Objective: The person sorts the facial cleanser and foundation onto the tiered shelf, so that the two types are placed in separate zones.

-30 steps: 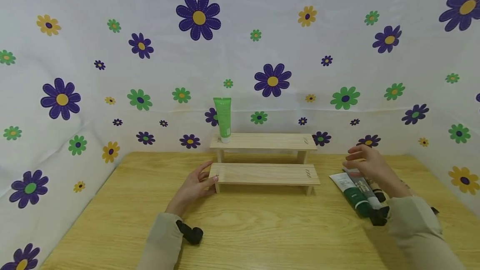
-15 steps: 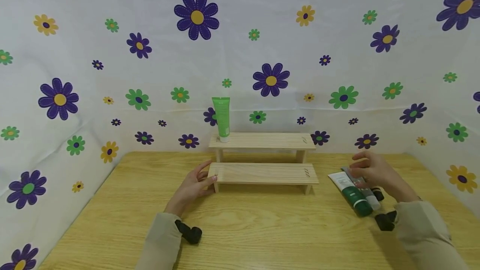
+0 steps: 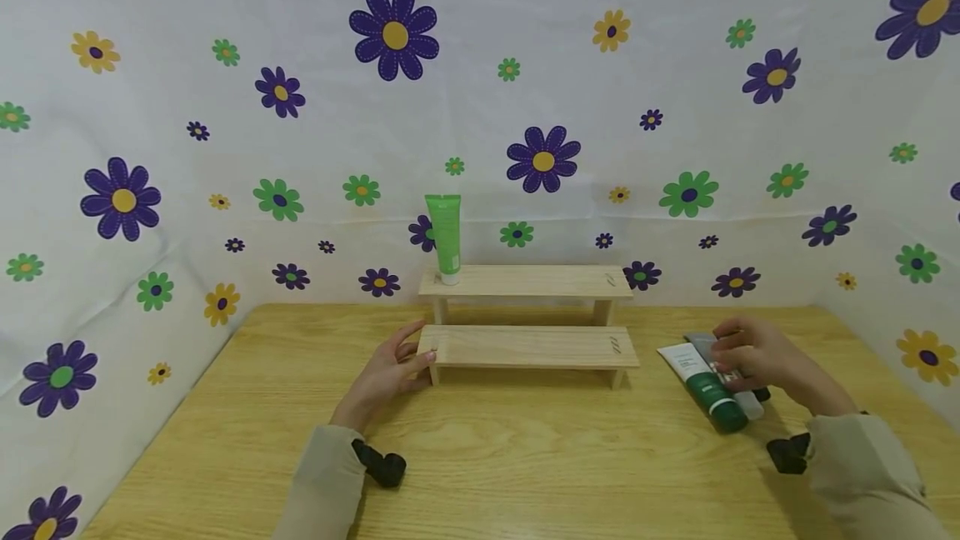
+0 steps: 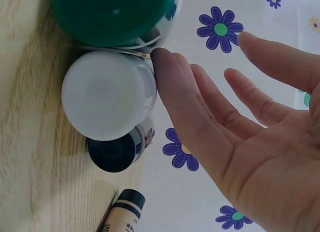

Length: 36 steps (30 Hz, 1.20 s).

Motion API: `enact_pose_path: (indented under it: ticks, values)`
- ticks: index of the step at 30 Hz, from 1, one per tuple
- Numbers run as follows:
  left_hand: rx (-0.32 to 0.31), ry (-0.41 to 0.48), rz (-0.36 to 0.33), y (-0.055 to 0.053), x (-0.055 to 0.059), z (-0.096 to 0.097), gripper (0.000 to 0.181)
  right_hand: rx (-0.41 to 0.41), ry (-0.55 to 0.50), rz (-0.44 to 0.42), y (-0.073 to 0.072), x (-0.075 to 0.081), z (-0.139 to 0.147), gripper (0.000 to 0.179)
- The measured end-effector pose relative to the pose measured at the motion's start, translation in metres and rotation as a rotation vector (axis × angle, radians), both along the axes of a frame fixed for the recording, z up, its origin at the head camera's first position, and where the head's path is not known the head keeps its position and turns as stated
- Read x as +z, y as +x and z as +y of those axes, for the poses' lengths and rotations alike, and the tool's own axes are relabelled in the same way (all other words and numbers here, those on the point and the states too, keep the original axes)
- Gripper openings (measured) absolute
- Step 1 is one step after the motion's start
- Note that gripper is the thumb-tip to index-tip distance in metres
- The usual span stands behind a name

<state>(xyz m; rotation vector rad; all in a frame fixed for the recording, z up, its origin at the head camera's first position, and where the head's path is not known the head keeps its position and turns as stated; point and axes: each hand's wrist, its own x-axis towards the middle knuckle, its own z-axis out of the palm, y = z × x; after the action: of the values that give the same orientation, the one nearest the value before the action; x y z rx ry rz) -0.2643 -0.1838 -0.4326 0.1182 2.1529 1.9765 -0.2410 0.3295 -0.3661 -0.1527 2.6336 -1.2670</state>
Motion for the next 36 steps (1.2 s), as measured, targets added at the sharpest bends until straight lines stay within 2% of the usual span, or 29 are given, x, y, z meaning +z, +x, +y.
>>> enact_pose_path:
  ticks: [10, 16, 22, 36]
  values:
    - [-0.005, 0.001, 0.003, -0.001, 0.001, 0.001, 0.067, 0.058, 0.115, 0.057, -0.003, -0.004, -0.006, 0.041]
    - [-0.006, -0.002, 0.005, 0.0, 0.0, 0.001, 0.066, 0.037, 0.161, 0.06, -0.002, -0.003, -0.019, 0.047]
    - [-0.009, -0.001, 0.006, -0.001, 0.0, 0.001, 0.066, -0.006, 0.231, 0.041, -0.001, -0.002, -0.029, 0.049]
    - [-0.01, -0.008, 0.006, 0.0, -0.001, -0.001, 0.066, -0.06, 0.278, -0.06, -0.006, -0.002, -0.037, 0.057]
